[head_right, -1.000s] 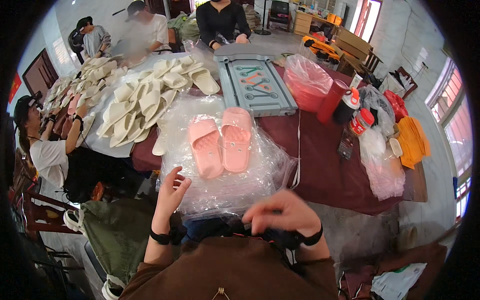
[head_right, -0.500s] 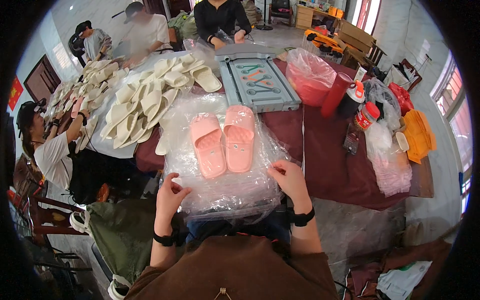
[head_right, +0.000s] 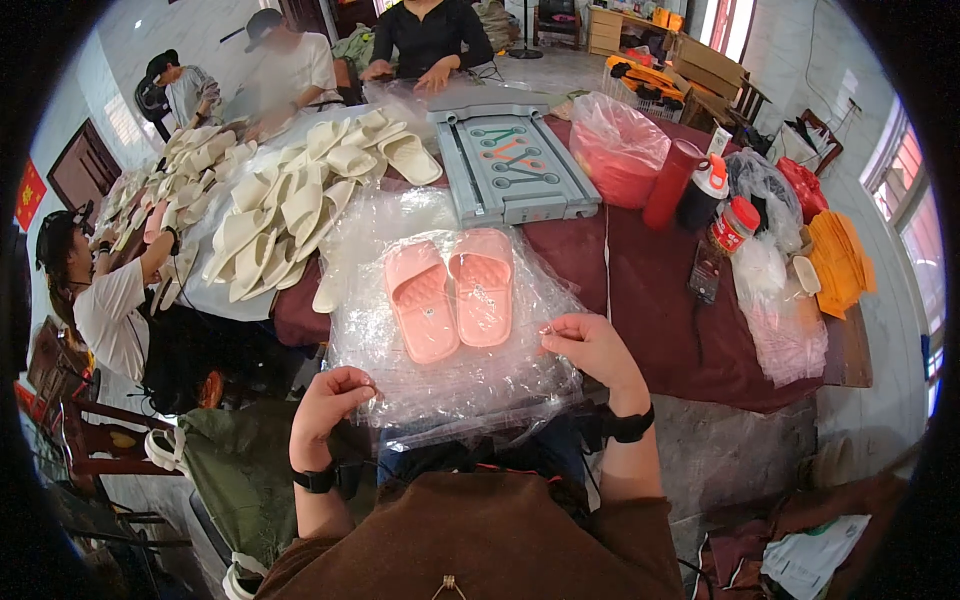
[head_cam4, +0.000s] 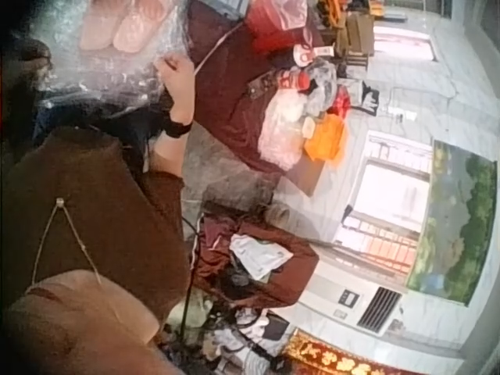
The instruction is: Packing pairs of manufactured sandals into plastic bags in a production area.
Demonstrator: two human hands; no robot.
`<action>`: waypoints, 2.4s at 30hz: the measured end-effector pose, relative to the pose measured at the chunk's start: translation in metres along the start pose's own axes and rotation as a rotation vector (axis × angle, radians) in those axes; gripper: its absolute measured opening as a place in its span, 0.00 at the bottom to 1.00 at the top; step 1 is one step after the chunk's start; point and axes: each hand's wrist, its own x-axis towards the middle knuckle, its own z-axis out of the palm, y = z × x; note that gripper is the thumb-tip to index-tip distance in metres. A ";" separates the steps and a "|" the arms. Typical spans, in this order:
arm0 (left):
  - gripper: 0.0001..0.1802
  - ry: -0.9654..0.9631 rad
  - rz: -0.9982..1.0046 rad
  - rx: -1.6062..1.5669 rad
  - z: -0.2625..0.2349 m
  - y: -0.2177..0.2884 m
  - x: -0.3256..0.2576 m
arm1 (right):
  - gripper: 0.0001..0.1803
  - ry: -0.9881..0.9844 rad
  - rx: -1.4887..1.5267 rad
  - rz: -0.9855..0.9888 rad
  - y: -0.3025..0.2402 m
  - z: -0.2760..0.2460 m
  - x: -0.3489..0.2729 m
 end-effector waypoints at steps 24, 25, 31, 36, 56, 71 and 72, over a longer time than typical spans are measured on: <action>0.11 0.472 0.573 -0.510 0.046 0.003 0.051 | 0.18 0.414 0.735 -0.209 -0.017 0.064 0.030; 0.11 0.487 0.502 -0.543 0.050 0.000 0.053 | 0.23 0.411 0.778 -0.181 -0.014 0.070 0.030; 0.13 0.398 0.314 -0.729 0.070 0.005 0.053 | 0.17 0.359 0.949 -0.177 0.020 0.073 0.036; 0.20 0.269 0.162 -0.896 0.061 -0.003 0.053 | 0.18 0.434 0.664 -0.197 0.036 0.081 0.035; 0.49 0.154 0.113 -0.837 0.125 0.029 0.034 | 0.13 0.450 -0.266 -0.944 -0.006 0.126 0.010; 0.37 1.195 -0.031 1.251 -0.135 0.046 -0.129 | 0.19 0.120 -0.237 -0.699 0.006 0.117 0.017; 0.37 1.238 -0.152 1.373 -0.147 0.035 -0.141 | 0.17 0.123 -0.235 -0.651 0.008 0.118 0.017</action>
